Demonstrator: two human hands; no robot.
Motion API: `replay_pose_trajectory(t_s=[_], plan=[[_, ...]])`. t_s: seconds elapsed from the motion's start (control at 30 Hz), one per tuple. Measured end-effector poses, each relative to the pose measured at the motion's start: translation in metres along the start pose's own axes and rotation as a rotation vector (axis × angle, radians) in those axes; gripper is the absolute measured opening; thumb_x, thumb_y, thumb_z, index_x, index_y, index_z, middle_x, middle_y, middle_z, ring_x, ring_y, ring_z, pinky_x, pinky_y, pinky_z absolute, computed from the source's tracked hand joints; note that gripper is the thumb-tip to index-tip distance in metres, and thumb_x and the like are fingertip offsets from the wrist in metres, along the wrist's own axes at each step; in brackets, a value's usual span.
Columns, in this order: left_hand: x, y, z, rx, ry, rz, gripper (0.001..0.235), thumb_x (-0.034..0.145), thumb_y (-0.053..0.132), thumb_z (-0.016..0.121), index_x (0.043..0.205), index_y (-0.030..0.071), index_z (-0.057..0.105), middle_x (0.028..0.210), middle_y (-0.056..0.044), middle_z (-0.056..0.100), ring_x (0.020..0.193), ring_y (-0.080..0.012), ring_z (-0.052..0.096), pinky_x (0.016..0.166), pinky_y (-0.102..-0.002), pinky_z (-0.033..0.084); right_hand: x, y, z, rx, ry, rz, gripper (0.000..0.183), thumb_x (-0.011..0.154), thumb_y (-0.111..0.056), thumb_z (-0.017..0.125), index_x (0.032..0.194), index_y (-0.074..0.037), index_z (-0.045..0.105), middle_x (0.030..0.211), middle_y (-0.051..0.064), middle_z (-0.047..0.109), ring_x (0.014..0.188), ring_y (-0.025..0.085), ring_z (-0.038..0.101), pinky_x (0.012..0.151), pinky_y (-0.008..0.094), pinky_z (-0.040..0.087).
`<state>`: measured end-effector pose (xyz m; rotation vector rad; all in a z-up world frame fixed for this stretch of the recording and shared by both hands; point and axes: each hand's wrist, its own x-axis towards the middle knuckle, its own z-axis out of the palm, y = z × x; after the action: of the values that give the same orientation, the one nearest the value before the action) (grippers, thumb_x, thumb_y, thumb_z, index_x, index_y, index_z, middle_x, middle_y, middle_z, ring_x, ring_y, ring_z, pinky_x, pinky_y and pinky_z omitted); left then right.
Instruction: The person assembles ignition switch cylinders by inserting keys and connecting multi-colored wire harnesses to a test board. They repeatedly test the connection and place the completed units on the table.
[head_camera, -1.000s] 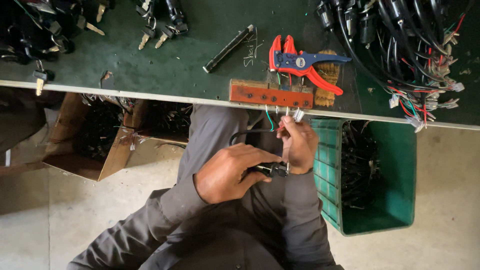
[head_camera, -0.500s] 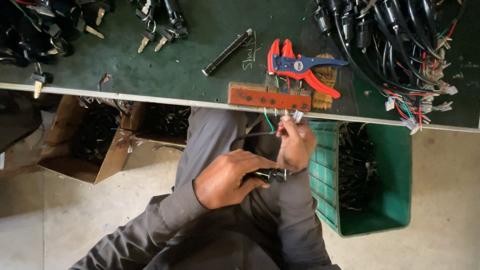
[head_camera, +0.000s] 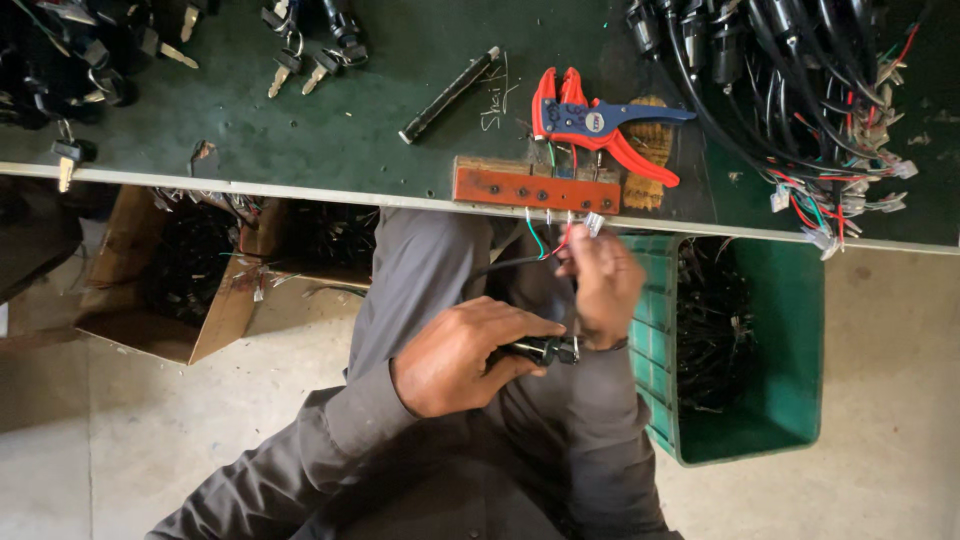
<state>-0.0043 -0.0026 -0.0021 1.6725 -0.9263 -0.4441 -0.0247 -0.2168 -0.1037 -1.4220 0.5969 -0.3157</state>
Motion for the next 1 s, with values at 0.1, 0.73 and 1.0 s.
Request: replay_pose_trajectory(t_s=[0.1, 0.73, 1.0], plan=[[0.001, 0.001, 0.002, 0.0, -0.012, -0.046, 0.048, 0.08, 0.011, 0.081, 0.126, 0.01, 0.069, 0.106, -0.009, 0.074, 0.097, -0.031, 0.068, 0.086, -0.041, 0.051, 0.002, 0.007, 0.01, 0.016, -0.062, 0.069, 0.018, 0.093, -0.015, 0.076, 0.092, 0.003, 0.072, 0.092, 0.009, 0.077, 0.07, 0.012, 0.065, 0.061, 0.027, 0.051], [-0.002, 0.001, -0.002, 0.031, -0.017, -0.028, 0.044, 0.082, 0.015, 0.08, 0.124, 0.009, 0.069, 0.112, -0.009, 0.074, 0.1, -0.0308, 0.069, 0.089, -0.042, 0.052, -0.001, 0.002, -0.003, -0.039, -0.001, 0.09, 0.018, 0.096, -0.018, 0.069, 0.104, -0.002, 0.072, 0.093, 0.004, 0.075, 0.077, 0.01, 0.069, 0.063, 0.024, 0.055], [0.004, 0.003, 0.002, 0.031, -0.063, 0.006, 0.046, 0.082, 0.018, 0.08, 0.125, 0.008, 0.068, 0.111, -0.01, 0.074, 0.104, -0.0319, 0.068, 0.091, -0.042, 0.051, 0.0, -0.018, -0.013, -0.11, -0.003, -0.071, 0.016, 0.102, -0.014, 0.067, 0.107, 0.001, 0.07, 0.089, 0.006, 0.072, 0.074, 0.01, 0.065, 0.066, 0.024, 0.052]])
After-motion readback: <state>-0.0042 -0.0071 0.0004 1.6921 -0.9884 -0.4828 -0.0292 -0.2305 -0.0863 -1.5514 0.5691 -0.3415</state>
